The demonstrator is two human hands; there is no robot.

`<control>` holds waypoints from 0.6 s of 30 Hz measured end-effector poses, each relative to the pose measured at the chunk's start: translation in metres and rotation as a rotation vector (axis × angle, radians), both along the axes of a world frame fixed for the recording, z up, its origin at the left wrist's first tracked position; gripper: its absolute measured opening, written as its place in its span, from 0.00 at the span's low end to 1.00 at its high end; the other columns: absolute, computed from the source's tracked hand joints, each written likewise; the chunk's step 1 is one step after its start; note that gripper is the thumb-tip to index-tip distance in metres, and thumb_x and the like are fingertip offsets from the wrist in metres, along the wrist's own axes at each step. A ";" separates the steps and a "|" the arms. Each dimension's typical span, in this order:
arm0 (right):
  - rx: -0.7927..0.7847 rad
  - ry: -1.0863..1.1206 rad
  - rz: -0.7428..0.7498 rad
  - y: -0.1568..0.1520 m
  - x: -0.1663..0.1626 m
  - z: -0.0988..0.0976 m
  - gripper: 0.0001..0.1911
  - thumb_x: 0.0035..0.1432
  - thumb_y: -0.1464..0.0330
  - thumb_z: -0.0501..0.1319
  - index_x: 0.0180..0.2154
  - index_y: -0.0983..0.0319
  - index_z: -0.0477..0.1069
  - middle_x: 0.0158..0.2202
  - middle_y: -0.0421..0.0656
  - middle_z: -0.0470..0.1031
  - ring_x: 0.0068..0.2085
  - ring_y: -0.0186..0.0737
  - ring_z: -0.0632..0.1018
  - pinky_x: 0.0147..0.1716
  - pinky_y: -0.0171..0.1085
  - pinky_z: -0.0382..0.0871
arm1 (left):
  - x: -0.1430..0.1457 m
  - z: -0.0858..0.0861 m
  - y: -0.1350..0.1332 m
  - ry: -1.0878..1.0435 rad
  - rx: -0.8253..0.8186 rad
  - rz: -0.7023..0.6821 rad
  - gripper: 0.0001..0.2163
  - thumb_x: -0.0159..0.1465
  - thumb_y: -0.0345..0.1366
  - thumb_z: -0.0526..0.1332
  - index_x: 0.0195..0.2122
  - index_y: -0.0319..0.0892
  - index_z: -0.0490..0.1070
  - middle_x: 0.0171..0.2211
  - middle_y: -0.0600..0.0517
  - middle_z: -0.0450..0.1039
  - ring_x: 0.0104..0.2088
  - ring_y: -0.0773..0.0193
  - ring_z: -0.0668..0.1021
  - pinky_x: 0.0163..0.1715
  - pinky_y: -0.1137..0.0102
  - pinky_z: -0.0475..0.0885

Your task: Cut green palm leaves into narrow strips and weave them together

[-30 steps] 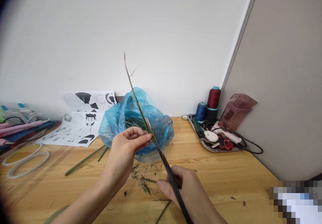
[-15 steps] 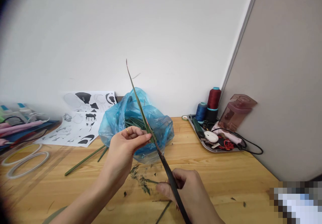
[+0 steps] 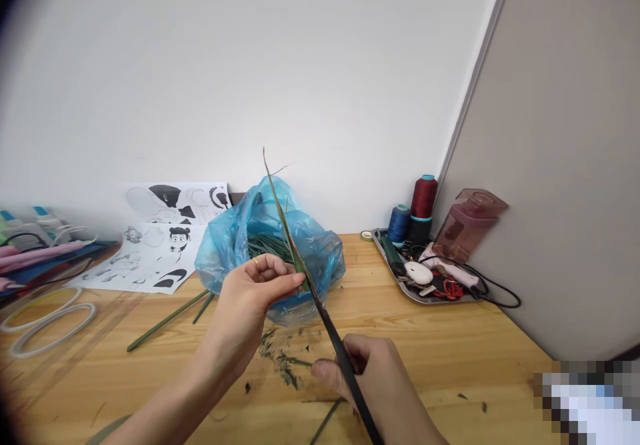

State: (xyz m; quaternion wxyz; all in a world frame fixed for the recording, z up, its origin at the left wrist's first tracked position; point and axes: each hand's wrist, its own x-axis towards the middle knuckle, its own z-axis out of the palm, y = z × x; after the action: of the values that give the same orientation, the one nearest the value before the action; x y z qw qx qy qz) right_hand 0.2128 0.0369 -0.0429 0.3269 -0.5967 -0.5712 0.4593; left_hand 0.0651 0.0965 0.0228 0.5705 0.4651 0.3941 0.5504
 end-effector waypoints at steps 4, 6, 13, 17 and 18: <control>-0.011 0.014 -0.022 0.000 0.000 -0.001 0.15 0.45 0.61 0.58 0.18 0.62 0.56 0.16 0.34 0.50 0.18 0.27 0.55 0.15 0.29 0.46 | 0.000 -0.002 0.000 0.009 0.021 -0.008 0.08 0.45 0.29 0.64 0.20 0.38 0.62 0.20 0.57 0.65 0.22 0.73 0.68 0.24 0.78 0.63; -0.023 -0.001 -0.035 0.000 0.000 -0.004 0.15 0.45 0.62 0.58 0.18 0.62 0.56 0.16 0.34 0.50 0.18 0.27 0.55 0.15 0.29 0.46 | 0.000 -0.003 0.001 0.002 0.003 -0.034 0.08 0.45 0.29 0.63 0.22 0.39 0.62 0.20 0.57 0.65 0.22 0.73 0.69 0.25 0.77 0.65; -0.011 -0.046 -0.044 -0.002 0.001 -0.006 0.14 0.45 0.62 0.58 0.18 0.62 0.58 0.15 0.34 0.51 0.17 0.28 0.56 0.15 0.29 0.47 | -0.005 0.005 0.007 0.066 -0.014 -0.022 0.09 0.50 0.36 0.61 0.29 0.38 0.66 0.23 0.54 0.68 0.23 0.69 0.72 0.24 0.75 0.68; -0.020 -0.054 -0.050 -0.001 -0.001 -0.004 0.13 0.44 0.63 0.58 0.18 0.63 0.58 0.15 0.33 0.52 0.17 0.27 0.56 0.14 0.28 0.46 | -0.009 0.006 0.013 0.109 -0.011 -0.015 0.07 0.49 0.35 0.61 0.26 0.36 0.68 0.22 0.53 0.70 0.24 0.70 0.73 0.25 0.77 0.68; -0.020 -0.044 -0.048 0.000 -0.001 -0.003 0.13 0.44 0.63 0.57 0.18 0.63 0.59 0.15 0.34 0.52 0.17 0.27 0.56 0.15 0.28 0.46 | -0.009 0.005 0.014 0.113 -0.008 -0.013 0.07 0.49 0.35 0.61 0.25 0.36 0.68 0.22 0.53 0.70 0.24 0.70 0.73 0.25 0.77 0.68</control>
State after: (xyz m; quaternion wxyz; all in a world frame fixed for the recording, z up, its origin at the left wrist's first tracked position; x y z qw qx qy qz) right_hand 0.2118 0.0364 -0.0463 0.3191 -0.6233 -0.5591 0.4439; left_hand 0.0558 0.1101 0.0280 0.5527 0.4956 0.4250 0.5179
